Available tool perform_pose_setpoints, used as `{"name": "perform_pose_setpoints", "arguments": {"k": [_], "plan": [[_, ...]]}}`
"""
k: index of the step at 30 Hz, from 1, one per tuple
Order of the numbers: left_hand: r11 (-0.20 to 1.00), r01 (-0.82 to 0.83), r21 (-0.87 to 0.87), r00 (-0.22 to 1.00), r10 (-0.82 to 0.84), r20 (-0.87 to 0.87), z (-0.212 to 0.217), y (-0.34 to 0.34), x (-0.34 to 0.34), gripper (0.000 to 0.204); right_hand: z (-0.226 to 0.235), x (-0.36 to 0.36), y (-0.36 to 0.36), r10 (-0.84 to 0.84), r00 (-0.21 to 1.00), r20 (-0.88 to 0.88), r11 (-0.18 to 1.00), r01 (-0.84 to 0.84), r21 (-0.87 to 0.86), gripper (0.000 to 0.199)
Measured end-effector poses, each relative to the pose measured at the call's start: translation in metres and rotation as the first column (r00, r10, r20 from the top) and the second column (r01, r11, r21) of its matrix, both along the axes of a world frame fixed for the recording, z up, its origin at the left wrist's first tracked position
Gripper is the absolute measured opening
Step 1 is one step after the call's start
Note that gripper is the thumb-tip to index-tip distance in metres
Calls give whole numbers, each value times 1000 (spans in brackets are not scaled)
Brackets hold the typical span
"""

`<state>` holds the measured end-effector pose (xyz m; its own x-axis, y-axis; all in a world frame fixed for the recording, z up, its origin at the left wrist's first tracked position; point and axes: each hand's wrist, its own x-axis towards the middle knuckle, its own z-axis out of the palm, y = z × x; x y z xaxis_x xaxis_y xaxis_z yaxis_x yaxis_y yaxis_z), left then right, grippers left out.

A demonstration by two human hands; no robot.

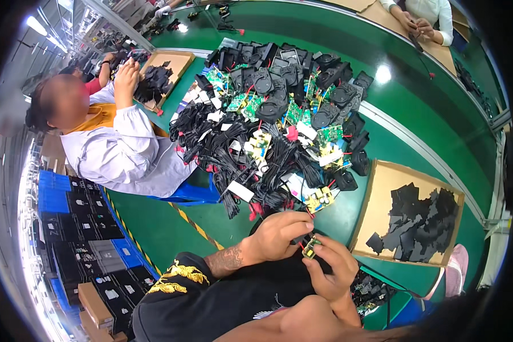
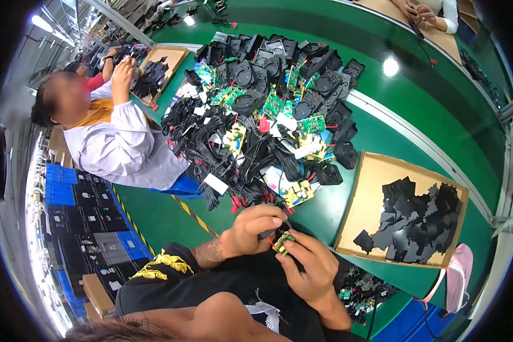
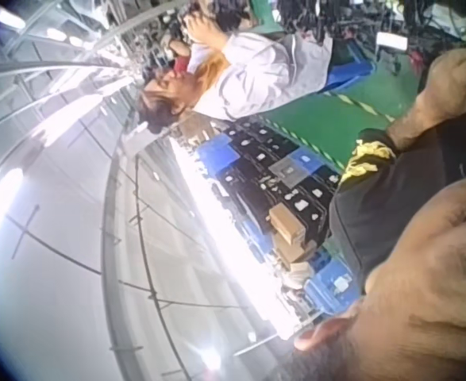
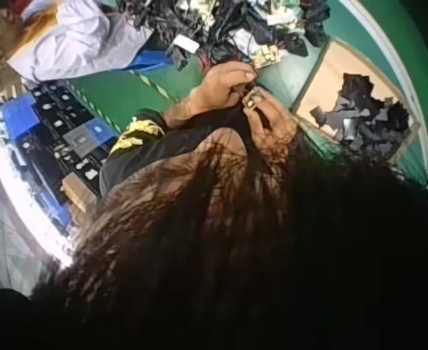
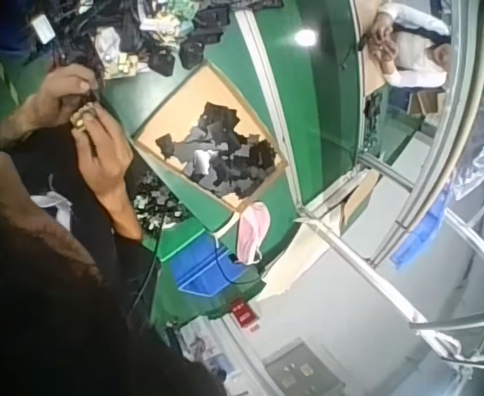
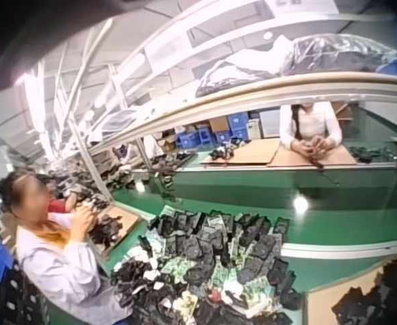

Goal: Manually assembling small electronic modules by connecting wires and circuit boards at an assembly line station.

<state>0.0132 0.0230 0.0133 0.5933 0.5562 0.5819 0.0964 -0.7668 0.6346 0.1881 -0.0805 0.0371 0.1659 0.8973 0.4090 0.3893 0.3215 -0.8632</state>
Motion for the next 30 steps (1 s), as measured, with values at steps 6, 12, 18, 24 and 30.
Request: {"name": "perform_pose_setpoints", "arguments": {"k": [6, 12, 18, 24, 30], "plan": [[999, -42, 3, 999, 42, -4, -6, 0, 2, 51, -5, 1, 3, 5, 994, 106, 1000, -7, 17, 30], [996, 10, 84, 996, -2, -93, -4, -4, 10, 62, -5, 2, 1, -14, 994, 105, 1000, 14, -3, 28], [998, 40, 48, 995, -35, -94, -5, -8, 15, 55, 2, 7, 0, -45, 997, 61, 999, 44, 14, 27], [1000, -7, 8, 998, 7, -68, -9, -5, 20, 46, -7, 10, 7, -5, 1000, -28, 997, 7, 75, 28], [1000, -16, -7, 1000, 16, -16, -14, -9, 24, 51, -13, 8, 5, -12, 992, -126, 997, 21, 74, 31]]}}
